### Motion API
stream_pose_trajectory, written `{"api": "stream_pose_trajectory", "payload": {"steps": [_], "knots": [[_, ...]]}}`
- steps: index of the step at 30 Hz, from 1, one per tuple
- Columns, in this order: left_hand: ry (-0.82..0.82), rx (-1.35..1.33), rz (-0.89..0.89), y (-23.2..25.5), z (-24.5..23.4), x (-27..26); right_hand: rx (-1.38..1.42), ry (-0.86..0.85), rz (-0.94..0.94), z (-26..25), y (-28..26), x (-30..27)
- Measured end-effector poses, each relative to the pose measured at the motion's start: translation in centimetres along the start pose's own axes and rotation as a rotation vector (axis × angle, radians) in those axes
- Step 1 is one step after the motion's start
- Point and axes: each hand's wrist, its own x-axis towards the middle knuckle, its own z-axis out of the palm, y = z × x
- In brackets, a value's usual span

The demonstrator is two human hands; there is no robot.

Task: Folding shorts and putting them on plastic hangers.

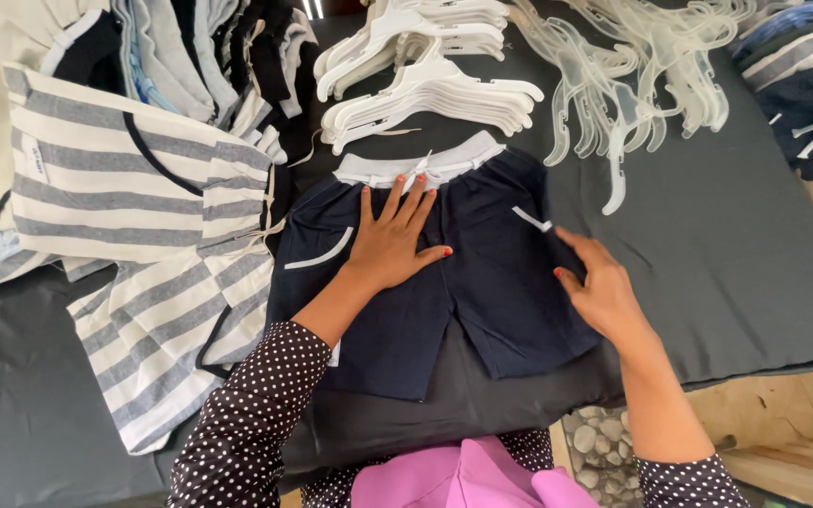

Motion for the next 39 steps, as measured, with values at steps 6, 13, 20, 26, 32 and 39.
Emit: {"api": "stream_pose_trajectory", "payload": {"steps": [6,13,20,26,32,39], "knots": [[0.031,0.004,0.010,-0.3,0.3,-0.1,0.422,-0.358,-0.003,-2.9,-5.2,0.3],[0.022,0.061,-0.030,1.1,0.5,1.3,0.890,-0.249,0.097,-7.1,-5.6,1.5],[-0.051,0.061,-0.138,6.4,0.6,5.8,1.032,-0.186,0.074,-9.0,-8.5,4.4],[0.104,-0.097,0.008,4.2,-0.3,5.7,1.008,-0.270,0.084,-9.1,-12.4,4.3],[0.212,-1.087,-0.372,-5.4,-2.0,0.9,1.247,-0.425,0.063,-4.0,-15.3,2.8],[0.202,-1.436,-0.558,-9.4,2.5,0.2,1.121,-0.648,-0.044,10.0,-17.4,-0.1]]}}
